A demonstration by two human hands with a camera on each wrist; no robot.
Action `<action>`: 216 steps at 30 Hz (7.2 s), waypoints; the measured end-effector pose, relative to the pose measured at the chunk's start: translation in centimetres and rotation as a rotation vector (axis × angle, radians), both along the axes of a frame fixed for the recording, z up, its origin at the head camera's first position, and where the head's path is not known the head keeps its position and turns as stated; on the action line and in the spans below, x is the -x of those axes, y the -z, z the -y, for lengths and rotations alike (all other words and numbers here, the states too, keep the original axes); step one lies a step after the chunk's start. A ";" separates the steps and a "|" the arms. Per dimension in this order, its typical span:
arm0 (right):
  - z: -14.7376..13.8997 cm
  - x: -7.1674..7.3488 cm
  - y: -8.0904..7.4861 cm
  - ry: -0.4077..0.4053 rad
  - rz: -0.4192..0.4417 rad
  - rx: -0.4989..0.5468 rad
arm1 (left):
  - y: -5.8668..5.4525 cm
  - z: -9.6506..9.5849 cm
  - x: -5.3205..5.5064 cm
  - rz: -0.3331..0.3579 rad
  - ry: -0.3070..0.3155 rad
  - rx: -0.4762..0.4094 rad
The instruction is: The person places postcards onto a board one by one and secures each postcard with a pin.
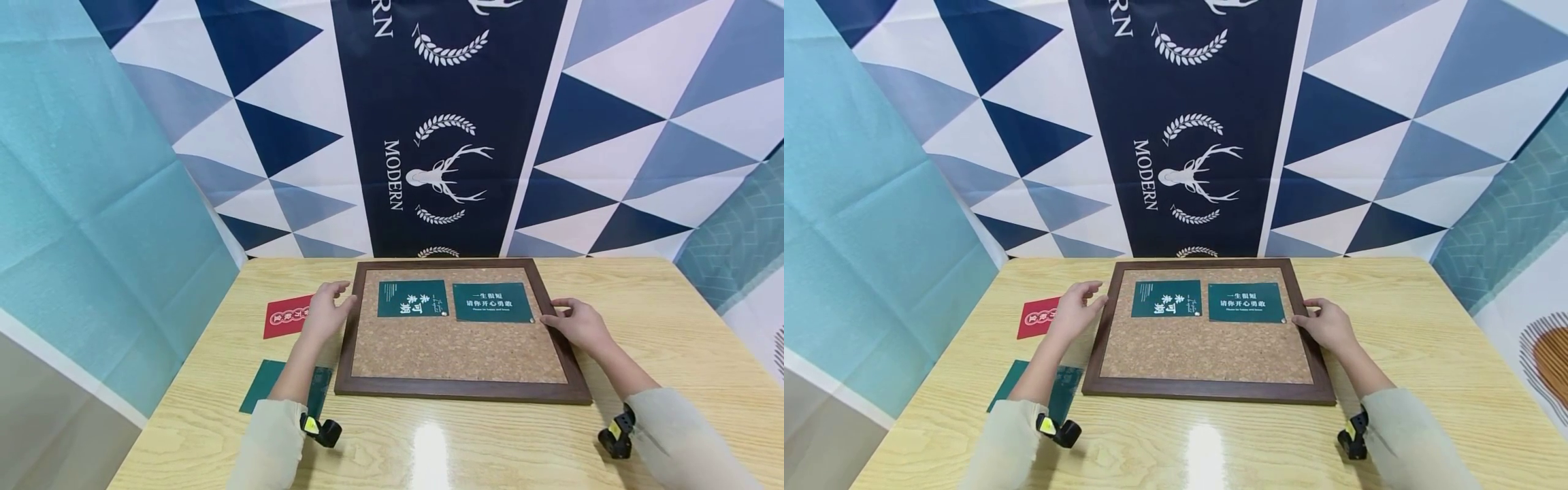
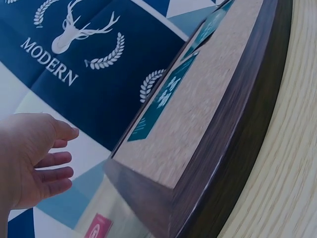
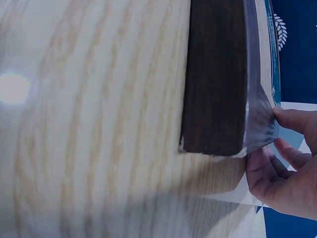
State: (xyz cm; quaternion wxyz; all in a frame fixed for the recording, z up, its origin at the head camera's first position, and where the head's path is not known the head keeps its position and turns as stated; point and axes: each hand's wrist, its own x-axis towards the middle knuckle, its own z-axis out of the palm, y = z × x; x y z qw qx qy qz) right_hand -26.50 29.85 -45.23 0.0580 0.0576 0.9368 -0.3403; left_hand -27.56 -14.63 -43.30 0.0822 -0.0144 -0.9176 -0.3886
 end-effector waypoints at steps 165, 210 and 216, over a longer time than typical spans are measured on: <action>-0.1 0.0 0.3 0.007 0.000 0.017 | 3.0 14.4 -1.3 0.263 -0.427 -0.238; -0.2 0.1 0.3 0.018 0.032 0.037 | 2.1 14.4 -1.8 0.217 -0.355 -0.521; -0.2 0.1 0.4 0.017 0.036 0.039 | 2.1 14.1 -1.8 0.206 -0.382 -0.533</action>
